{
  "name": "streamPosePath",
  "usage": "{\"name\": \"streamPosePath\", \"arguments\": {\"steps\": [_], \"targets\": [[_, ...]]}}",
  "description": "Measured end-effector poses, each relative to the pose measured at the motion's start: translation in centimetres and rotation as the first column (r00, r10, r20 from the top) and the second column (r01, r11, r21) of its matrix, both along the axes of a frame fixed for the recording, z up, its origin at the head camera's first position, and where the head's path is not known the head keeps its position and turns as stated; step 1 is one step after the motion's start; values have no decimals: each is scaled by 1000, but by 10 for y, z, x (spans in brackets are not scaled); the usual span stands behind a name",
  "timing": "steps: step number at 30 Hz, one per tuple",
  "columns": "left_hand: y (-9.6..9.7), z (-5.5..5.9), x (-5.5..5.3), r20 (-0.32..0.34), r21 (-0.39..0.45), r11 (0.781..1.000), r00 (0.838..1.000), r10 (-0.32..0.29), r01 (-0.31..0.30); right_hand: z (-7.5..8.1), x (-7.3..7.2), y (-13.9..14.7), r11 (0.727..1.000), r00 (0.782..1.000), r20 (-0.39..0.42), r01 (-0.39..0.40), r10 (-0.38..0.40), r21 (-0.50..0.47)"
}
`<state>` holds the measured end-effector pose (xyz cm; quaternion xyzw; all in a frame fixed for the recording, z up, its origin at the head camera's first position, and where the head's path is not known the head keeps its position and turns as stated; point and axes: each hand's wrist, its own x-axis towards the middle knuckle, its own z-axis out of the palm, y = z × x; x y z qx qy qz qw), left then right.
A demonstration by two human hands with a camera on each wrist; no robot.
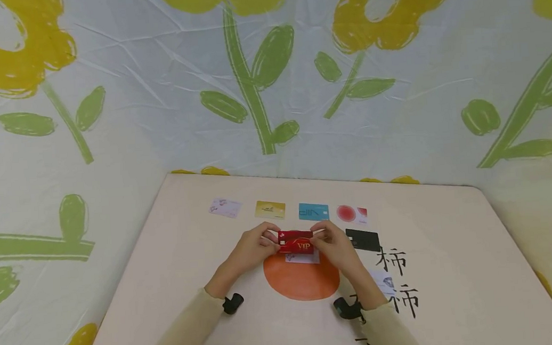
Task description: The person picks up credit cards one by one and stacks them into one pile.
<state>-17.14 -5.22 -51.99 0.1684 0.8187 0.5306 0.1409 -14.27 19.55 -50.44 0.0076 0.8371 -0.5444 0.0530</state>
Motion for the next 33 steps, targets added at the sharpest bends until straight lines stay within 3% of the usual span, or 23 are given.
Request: {"name": "streamPosePath", "arguments": {"steps": [16, 33], "targets": [[20, -10, -5, -12, -104, 993, 999, -49, 47, -11, 5, 11, 993, 1000, 14, 26, -28, 113], [26, -12, -2, -26, -191, 979, 996, -83, 77, -16, 4, 13, 978, 999, 49, -2, -8, 208]]}}
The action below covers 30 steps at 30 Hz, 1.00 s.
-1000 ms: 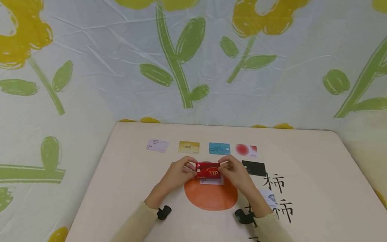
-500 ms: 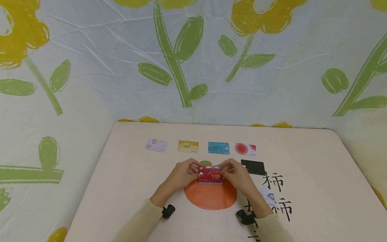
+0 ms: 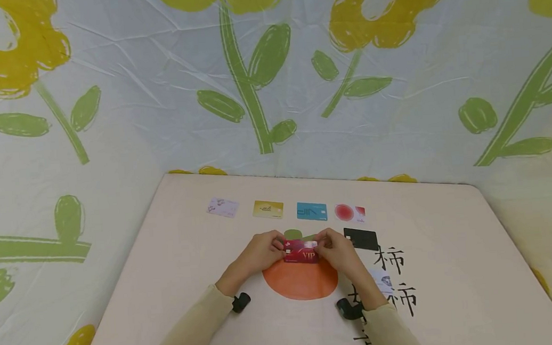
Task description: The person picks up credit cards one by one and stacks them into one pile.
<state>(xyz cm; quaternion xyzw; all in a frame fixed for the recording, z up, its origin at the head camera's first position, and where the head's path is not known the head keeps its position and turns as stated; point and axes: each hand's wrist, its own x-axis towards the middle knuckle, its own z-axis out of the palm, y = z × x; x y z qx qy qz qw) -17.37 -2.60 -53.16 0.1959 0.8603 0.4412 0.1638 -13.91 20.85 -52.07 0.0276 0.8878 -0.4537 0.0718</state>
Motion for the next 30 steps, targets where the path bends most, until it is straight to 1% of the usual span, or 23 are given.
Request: {"name": "streamPosePath", "arguments": {"steps": [6, 13, 19, 30], "targets": [[1, 1, -1, 24, -15, 1000, 1000, -1, 2, -1, -1, 0, 1000, 1000, 5, 0, 0, 22], [1, 1, -2, 8, -19, 1000, 1000, 3, -3, -2, -2, 0, 1000, 1000, -7, -3, 3, 30], [2, 2, -2, 26, -32, 999, 1000, 12, -11, -2, -2, 0, 999, 1000, -6, -3, 4, 38], [2, 3, -2, 43, -18, 1000, 999, -3, 4, -1, -1, 0, 1000, 1000, 0, -10, 10, 23]]}}
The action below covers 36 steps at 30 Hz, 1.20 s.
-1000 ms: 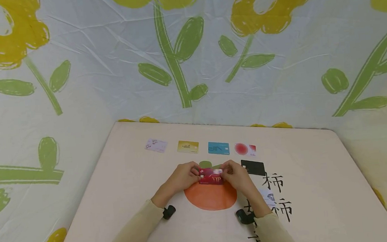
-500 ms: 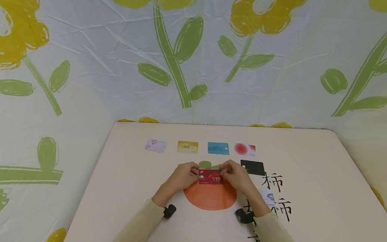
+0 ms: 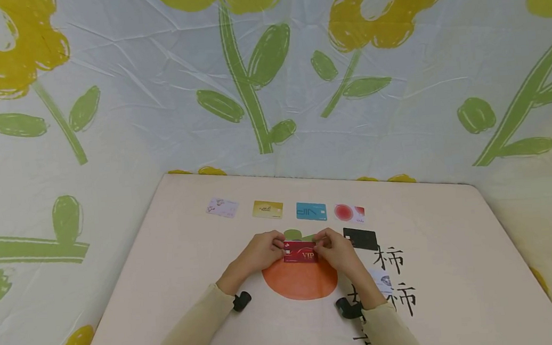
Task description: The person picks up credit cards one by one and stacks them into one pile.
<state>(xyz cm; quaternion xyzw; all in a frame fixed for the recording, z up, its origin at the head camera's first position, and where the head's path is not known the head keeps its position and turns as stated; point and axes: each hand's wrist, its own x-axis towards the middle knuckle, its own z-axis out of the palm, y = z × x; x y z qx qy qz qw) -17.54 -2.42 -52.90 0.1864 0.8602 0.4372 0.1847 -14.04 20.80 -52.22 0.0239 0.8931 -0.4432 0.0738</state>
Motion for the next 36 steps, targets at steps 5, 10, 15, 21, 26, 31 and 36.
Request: {"name": "streamPosePath", "arguments": {"steps": [5, 10, 15, 21, 26, 31, 36], "targets": [[0, -2, -1, -15, 3, 1000, 1000, 3, -2, 3, 1, 0, 1000, 1000, 5, -1, 1, 4], [-4, -1, -1, -12, 13, 1000, 1000, 5, -5, 4, 0, -2, 1000, 1000, 15, -1, 1, 1], [-15, 2, -3, -9, 34, 999, 1000, 30, -29, 7, -1, -2, 1000, 1000, 11, 1, -1, -5], [-33, 3, -8, -22, 56, 996, 997, 70, -69, 9, -7, -8, 1000, 999, -38, -20, 20, 4], [-53, 3, -14, -43, 42, 992, 992, 121, -119, 11, -16, -21, 999, 996, -78, -41, 40, -12], [-77, 5, -22, -90, 18, 983, 979, 184, -183, 12, -26, -35, 997, 993, -98, -64, 59, -46], [-102, 9, -29, -114, 9, 970, 964, 241, -241, 15, -37, -52, 993, 989, -122, -90, 80, -74]]}}
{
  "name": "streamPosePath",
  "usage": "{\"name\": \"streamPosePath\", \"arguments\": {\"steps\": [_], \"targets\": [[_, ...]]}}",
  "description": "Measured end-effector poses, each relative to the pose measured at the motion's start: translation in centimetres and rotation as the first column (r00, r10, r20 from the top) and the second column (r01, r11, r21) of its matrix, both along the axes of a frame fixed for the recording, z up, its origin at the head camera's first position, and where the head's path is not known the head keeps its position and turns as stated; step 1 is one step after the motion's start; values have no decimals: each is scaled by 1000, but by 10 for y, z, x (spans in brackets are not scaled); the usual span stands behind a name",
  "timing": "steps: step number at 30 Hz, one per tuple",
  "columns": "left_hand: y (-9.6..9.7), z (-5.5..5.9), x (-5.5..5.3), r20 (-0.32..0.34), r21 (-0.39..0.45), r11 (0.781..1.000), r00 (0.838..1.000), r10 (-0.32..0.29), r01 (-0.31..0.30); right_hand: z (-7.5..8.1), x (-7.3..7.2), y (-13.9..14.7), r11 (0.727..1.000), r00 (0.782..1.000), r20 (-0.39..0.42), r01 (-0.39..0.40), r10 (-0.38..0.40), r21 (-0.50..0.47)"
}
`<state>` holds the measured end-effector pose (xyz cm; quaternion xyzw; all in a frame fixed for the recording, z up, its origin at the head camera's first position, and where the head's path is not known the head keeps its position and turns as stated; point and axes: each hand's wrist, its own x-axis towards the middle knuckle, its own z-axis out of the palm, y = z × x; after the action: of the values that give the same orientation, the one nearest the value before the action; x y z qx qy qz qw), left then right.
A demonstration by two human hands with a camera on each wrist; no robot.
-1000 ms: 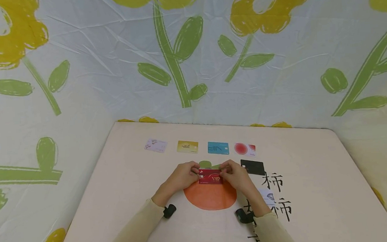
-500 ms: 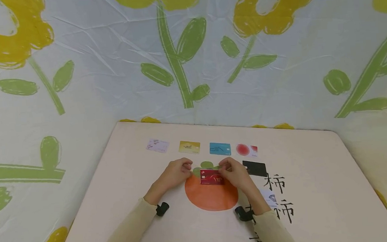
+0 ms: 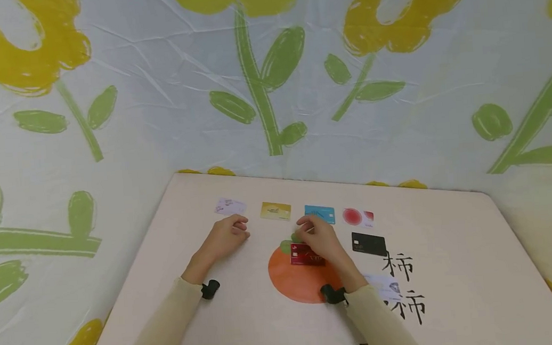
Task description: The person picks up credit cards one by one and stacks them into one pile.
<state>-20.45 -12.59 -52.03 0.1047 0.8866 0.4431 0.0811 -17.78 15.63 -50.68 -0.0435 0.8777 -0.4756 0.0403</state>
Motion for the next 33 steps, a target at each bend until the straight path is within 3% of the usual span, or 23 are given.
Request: {"name": "streamPosePath", "arguments": {"steps": [12, 21, 26, 33], "targets": [[-39, -1, -15, -30, -16, 997, 997, 73, -73, -6, -25, -40, 998, 999, -33, -29, 27, -55], [-59, -4, -40, -81, -45, 991, 990, 118, -122, -13, -43, -84, 995, 999, -30, -20, 17, -94], [-67, -5, -55, -49, -72, 989, 991, 124, -127, -20, -52, -106, 994, 1000, -25, 7, -10, -113], [-75, -8, -72, -1, -97, 992, 996, 86, -85, -24, -63, -133, 992, 1000, -21, 20, -23, -127]]}}
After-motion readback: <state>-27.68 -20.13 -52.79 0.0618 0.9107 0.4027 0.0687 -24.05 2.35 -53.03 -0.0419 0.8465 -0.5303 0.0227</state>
